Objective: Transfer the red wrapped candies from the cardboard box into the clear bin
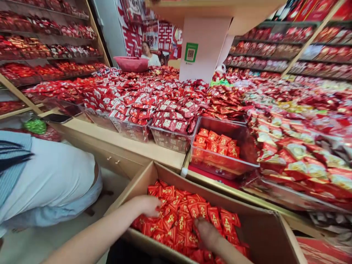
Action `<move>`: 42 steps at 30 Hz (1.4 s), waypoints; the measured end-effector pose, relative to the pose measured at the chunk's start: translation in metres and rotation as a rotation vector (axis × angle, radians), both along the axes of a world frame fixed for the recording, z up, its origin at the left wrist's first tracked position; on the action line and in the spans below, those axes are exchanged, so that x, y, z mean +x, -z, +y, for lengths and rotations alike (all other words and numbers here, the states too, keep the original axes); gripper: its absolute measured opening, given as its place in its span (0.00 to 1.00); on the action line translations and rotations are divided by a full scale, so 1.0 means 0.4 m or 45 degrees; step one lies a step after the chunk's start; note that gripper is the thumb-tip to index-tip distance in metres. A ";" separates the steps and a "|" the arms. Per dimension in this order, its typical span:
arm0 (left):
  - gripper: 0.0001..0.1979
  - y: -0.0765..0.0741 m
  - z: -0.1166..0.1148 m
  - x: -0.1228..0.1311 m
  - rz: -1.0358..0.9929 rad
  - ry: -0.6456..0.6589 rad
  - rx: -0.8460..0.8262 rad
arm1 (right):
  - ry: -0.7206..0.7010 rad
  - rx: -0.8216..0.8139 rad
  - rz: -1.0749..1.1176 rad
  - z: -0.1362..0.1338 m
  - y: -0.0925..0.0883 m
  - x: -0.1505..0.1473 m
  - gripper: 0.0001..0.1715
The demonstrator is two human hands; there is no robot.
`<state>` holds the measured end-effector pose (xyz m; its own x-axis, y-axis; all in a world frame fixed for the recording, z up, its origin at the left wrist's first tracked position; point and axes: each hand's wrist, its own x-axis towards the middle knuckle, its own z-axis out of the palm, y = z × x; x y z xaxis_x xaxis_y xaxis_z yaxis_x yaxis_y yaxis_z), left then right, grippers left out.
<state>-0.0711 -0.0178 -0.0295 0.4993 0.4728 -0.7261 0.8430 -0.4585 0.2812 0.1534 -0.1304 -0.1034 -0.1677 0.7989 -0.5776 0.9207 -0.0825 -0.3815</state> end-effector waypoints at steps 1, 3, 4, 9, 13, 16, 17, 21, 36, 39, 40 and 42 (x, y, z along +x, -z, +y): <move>0.15 0.009 0.010 -0.008 0.009 -0.027 0.008 | -0.033 -0.009 -0.010 -0.004 0.007 0.000 0.21; 0.13 0.018 0.027 -0.019 -0.013 -0.065 0.029 | -0.059 0.007 -0.070 -0.008 0.016 0.002 0.22; 0.13 0.020 0.032 -0.021 -0.028 -0.069 0.019 | -0.038 0.033 -0.125 -0.009 0.018 0.003 0.27; 0.15 0.023 0.031 -0.002 -0.122 -0.046 -0.098 | 0.187 0.143 -0.306 0.009 0.022 0.000 0.30; 0.16 0.026 0.029 0.010 -0.135 -0.078 -0.085 | 0.267 0.200 -0.295 0.016 0.026 -0.007 0.24; 0.16 0.019 0.023 0.023 -0.169 -0.087 -0.089 | 0.235 0.251 -0.283 0.011 0.031 -0.013 0.21; 0.16 0.016 0.019 0.029 -0.191 -0.081 -0.094 | 0.249 0.261 -0.265 0.013 0.032 -0.013 0.20; 0.23 0.002 -0.001 0.055 -0.390 -0.170 -0.106 | 0.413 0.163 0.208 0.044 -0.001 -0.015 0.16; 0.12 -0.094 -0.052 0.137 -1.274 -0.792 -0.445 | 0.396 0.197 1.461 0.083 -0.249 -0.050 0.19; 0.13 -0.139 -0.060 0.155 -1.322 -0.749 -0.379 | 0.421 0.412 1.346 0.079 -0.311 -0.038 0.16; 0.13 -0.164 -0.060 0.159 -1.314 -0.720 -0.374 | 0.436 0.436 1.319 0.077 -0.337 -0.032 0.15; 0.15 -0.228 -0.046 0.164 -1.319 -0.605 -0.259 | 0.466 0.489 1.288 0.079 -0.400 -0.012 0.15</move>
